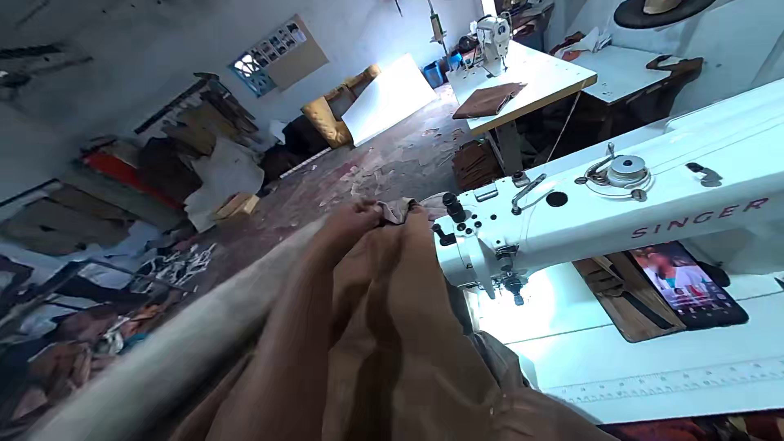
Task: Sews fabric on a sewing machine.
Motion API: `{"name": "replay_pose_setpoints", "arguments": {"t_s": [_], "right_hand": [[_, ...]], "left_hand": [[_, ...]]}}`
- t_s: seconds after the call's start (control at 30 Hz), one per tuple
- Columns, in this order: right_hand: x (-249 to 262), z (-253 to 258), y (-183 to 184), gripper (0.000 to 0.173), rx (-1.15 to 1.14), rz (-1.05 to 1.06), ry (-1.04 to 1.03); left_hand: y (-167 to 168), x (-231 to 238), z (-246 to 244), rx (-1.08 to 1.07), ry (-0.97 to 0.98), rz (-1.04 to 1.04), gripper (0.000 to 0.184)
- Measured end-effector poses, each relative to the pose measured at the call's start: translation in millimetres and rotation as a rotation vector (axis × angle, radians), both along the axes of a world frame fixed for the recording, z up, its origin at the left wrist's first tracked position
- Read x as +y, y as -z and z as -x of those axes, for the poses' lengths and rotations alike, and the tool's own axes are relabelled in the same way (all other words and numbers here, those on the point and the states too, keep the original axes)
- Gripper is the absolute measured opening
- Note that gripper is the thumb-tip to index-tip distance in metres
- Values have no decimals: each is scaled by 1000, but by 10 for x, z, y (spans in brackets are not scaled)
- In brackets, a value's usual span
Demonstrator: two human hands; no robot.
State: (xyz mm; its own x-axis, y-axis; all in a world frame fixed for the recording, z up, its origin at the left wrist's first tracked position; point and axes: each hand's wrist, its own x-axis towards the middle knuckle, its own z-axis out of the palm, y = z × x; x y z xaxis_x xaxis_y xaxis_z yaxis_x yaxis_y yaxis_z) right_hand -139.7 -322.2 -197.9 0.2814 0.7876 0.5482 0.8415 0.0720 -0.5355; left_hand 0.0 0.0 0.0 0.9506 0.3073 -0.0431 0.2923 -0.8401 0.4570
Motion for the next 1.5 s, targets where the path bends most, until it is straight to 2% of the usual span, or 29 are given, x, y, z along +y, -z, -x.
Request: {"name": "replay_pose_setpoints", "arguments": {"t_s": [0.1, 0.2, 0.27, 0.33, 0.4, 0.5, 0.6, 0.73, 0.87, 1.0, 1.1, 1.27, 1.5], "right_hand": [[-12, -78, 132, 17, 79, -108, 146], [89, -236, 230, 22, 276, -242, 457], [156, -392, 194, 29, 549, -104, 547], [198, -627, 17, 41, 921, 227, 440], [332, -802, -9, 45, 1150, 402, 363], [475, -901, 38, 45, 1350, 403, 277], [522, -912, 32, 34, 1504, 329, 141], [559, -830, 95, 32, 1543, 209, 46], [550, -726, 107, 31, 1523, 95, 73], [526, -637, 78, 26, 1562, 24, 50], [506, -553, 58, 21, 1602, -51, 10], [474, -401, 41, 24, 1606, -82, -30], [470, -314, 8, 29, 1506, -42, -15]], "left_hand": [[286, -34, 396, -77, -18, 37, 38], [464, -262, 903, -204, -11, 33, 28], [642, -430, 1189, -220, 13, 49, 23], [880, -657, 1378, -137, 102, 88, 26], [1163, -865, 1475, -54, 229, 101, 32], [1499, -1035, 1538, 32, 241, 54, 40], [1744, -1075, 1606, -30, 159, 35, 42], [1915, -1115, 1688, -200, 147, -48, 33], [1891, -1137, 1740, -259, 140, -83, 33], [1899, -1144, 1804, -321, 149, -112, 39], [1944, -1142, 1841, -414, 160, -195, 51], [1914, -1144, 1871, -458, 158, -242, 61], [1734, -1068, 1775, -438, 124, -182, 51]]}}
